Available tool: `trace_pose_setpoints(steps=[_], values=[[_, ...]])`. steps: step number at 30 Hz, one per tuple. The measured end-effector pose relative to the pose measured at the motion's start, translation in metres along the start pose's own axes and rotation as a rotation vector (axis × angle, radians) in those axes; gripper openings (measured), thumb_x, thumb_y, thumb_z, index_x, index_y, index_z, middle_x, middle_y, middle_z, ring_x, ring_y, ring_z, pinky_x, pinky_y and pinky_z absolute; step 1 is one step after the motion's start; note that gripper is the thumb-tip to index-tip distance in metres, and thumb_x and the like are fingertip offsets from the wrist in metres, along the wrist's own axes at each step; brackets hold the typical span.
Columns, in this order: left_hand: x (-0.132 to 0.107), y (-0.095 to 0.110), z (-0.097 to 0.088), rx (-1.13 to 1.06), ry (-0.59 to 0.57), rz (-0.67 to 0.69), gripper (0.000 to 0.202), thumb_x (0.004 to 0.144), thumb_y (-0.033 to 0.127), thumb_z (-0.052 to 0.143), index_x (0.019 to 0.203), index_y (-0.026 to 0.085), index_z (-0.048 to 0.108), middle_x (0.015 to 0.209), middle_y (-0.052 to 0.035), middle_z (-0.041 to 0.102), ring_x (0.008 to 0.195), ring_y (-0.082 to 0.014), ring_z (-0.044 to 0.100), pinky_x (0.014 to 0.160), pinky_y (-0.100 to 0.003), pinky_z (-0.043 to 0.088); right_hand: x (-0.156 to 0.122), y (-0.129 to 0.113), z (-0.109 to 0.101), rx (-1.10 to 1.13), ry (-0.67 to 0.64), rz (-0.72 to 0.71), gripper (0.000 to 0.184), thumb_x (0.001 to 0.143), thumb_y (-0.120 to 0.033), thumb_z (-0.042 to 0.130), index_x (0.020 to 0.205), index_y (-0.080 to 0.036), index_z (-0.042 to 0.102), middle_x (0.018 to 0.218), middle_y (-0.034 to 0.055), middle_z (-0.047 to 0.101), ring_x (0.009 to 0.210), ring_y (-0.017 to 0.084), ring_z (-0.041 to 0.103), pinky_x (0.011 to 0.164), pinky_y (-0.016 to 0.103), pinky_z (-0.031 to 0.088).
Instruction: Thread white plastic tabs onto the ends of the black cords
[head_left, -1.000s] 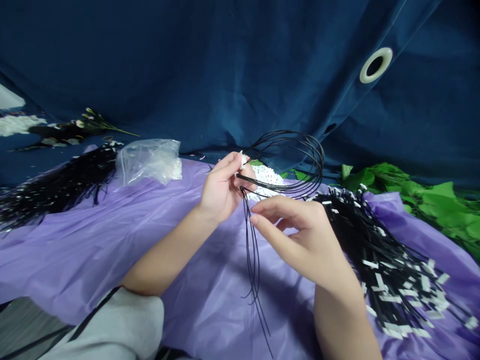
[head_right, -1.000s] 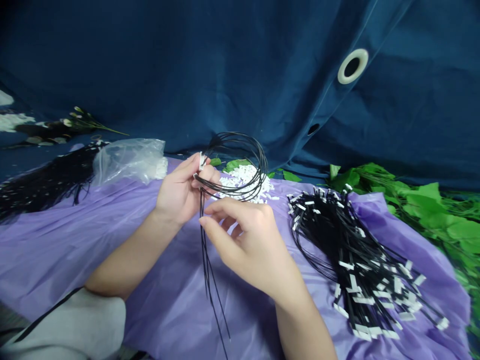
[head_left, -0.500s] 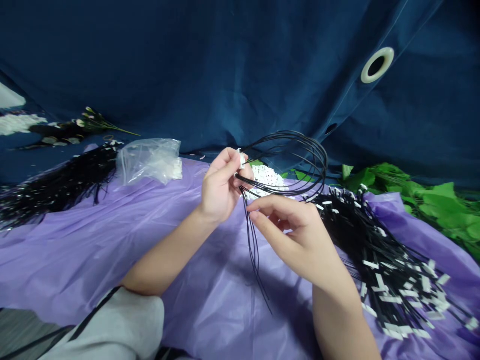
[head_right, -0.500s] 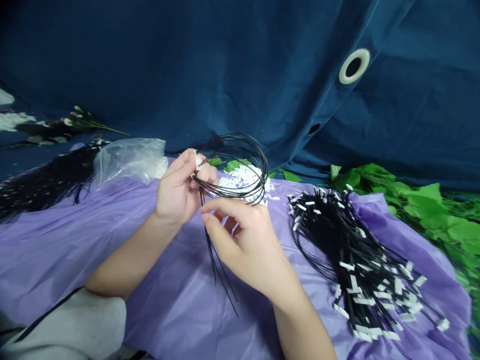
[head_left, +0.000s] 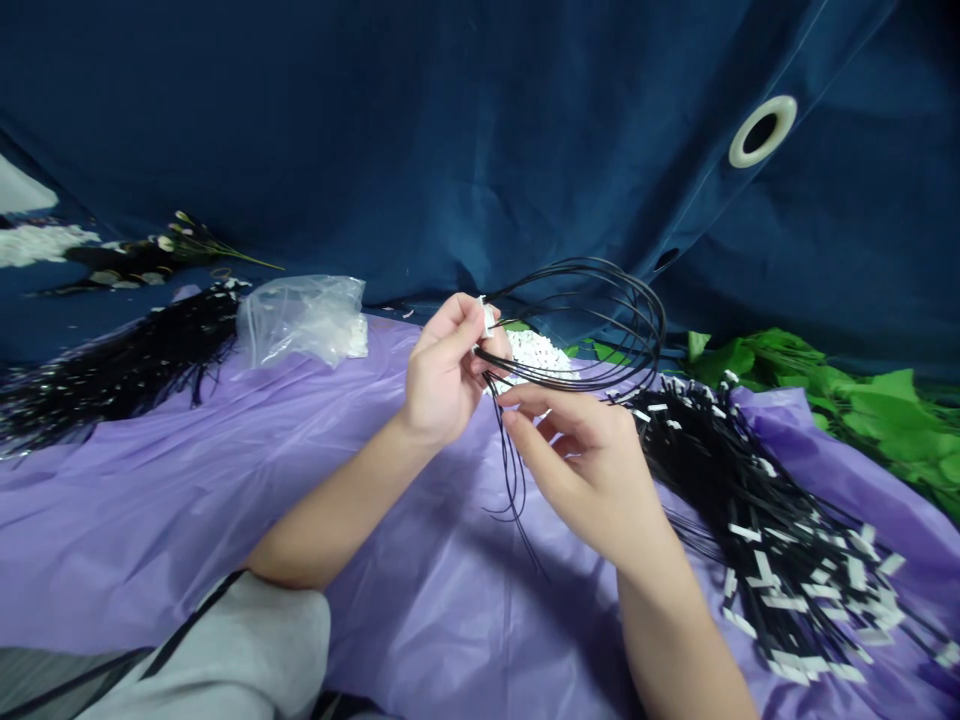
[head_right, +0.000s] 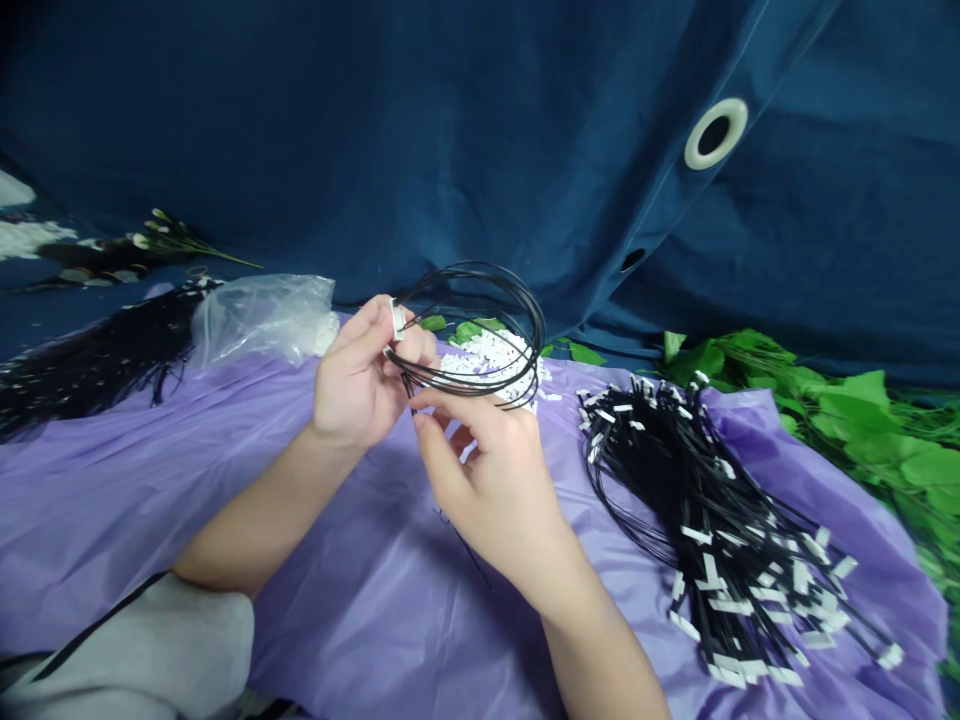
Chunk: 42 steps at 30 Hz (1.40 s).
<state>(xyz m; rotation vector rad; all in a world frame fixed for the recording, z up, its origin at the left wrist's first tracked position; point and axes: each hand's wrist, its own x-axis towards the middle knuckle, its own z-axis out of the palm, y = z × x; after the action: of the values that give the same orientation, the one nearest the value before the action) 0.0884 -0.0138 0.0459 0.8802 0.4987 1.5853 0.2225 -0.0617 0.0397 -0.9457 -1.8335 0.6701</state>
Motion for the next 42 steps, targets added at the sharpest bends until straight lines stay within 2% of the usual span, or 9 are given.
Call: trace_pose_setpoints(steps=[8, 17, 23, 27, 33, 38, 42], values=[[0.0017, -0.0008, -0.0026, -0.021, -0.066, -0.006, 0.025, 0.089, 0.026, 0.057, 0.070, 0.018, 0.044, 0.049, 0.0050, 0.034, 0.047, -0.0080, 0.041, 0.050, -0.020, 0.037, 0.0005, 0.0034, 0.0027, -0.119, 0.048, -0.053, 0.014, 0.086, -0.016, 0.058, 0.092, -0.018, 0.070, 0.085, 0.0001, 0.071, 0.056, 0.006, 0.057, 0.052, 0.016, 0.047], [0.0000, -0.0029, -0.0005, -0.032, -0.040, -0.007, 0.024, 0.090, 0.027, 0.058, 0.071, 0.018, 0.047, 0.049, 0.0053, 0.033, 0.045, -0.0073, 0.040, 0.048, -0.019, 0.034, 0.0011, 0.0070, 0.0026, -0.180, 0.023, -0.090, 0.017, 0.086, -0.016, 0.056, 0.091, -0.020, 0.071, 0.090, 0.0018, 0.070, 0.065, 0.009, 0.059, 0.058, 0.020, 0.047], [-0.0010, -0.0018, 0.0020, -0.043, 0.016, -0.015, 0.025, 0.089, 0.029, 0.060, 0.071, 0.018, 0.046, 0.051, 0.0054, 0.033, 0.046, -0.0071, 0.040, 0.049, -0.020, 0.036, 0.0013, 0.0045, 0.0028, -0.054, -0.028, -0.036, 0.016, 0.086, -0.015, 0.053, 0.088, -0.019, 0.069, 0.087, 0.0012, 0.069, 0.064, 0.008, 0.059, 0.053, 0.016, 0.047], [0.0002, -0.0020, -0.0002, -0.035, 0.001, -0.005, 0.026, 0.088, 0.029, 0.061, 0.070, 0.018, 0.046, 0.052, 0.0049, 0.035, 0.046, -0.0068, 0.040, 0.046, -0.019, 0.035, 0.0009, 0.0037, 0.0049, 0.021, -0.014, -0.002, 0.014, 0.086, -0.015, 0.053, 0.091, -0.017, 0.065, 0.086, 0.0017, 0.067, 0.064, 0.007, 0.059, 0.052, 0.014, 0.048], [0.0006, -0.0006, -0.0016, 0.006, -0.012, -0.001, 0.026, 0.087, 0.031, 0.062, 0.071, 0.018, 0.046, 0.053, 0.0048, 0.036, 0.044, -0.0061, 0.037, 0.043, -0.018, 0.032, 0.0029, 0.0057, 0.0077, 0.264, -0.112, 0.123, 0.010, 0.087, -0.019, 0.055, 0.095, -0.017, 0.061, 0.092, 0.0045, 0.067, 0.072, 0.009, 0.064, 0.066, 0.019, 0.055], [-0.0007, 0.0005, 0.0002, -0.026, 0.018, -0.018, 0.025, 0.087, 0.031, 0.063, 0.072, 0.018, 0.047, 0.054, 0.0048, 0.036, 0.044, -0.0060, 0.038, 0.042, -0.018, 0.032, 0.0052, 0.0082, 0.0090, 0.352, -0.092, 0.209, 0.012, 0.082, -0.021, 0.062, 0.093, -0.016, 0.063, 0.094, 0.0057, 0.066, 0.064, 0.008, 0.060, 0.057, 0.019, 0.053], [-0.0005, 0.0003, -0.0003, -0.034, 0.023, -0.019, 0.024, 0.087, 0.030, 0.063, 0.073, 0.018, 0.048, 0.053, 0.0048, 0.036, 0.045, -0.0063, 0.040, 0.044, -0.018, 0.034, 0.0053, 0.0100, 0.0091, 0.314, -0.075, 0.199, 0.014, 0.080, -0.021, 0.063, 0.094, -0.016, 0.064, 0.093, 0.0049, 0.067, 0.062, 0.009, 0.060, 0.053, 0.018, 0.052]])
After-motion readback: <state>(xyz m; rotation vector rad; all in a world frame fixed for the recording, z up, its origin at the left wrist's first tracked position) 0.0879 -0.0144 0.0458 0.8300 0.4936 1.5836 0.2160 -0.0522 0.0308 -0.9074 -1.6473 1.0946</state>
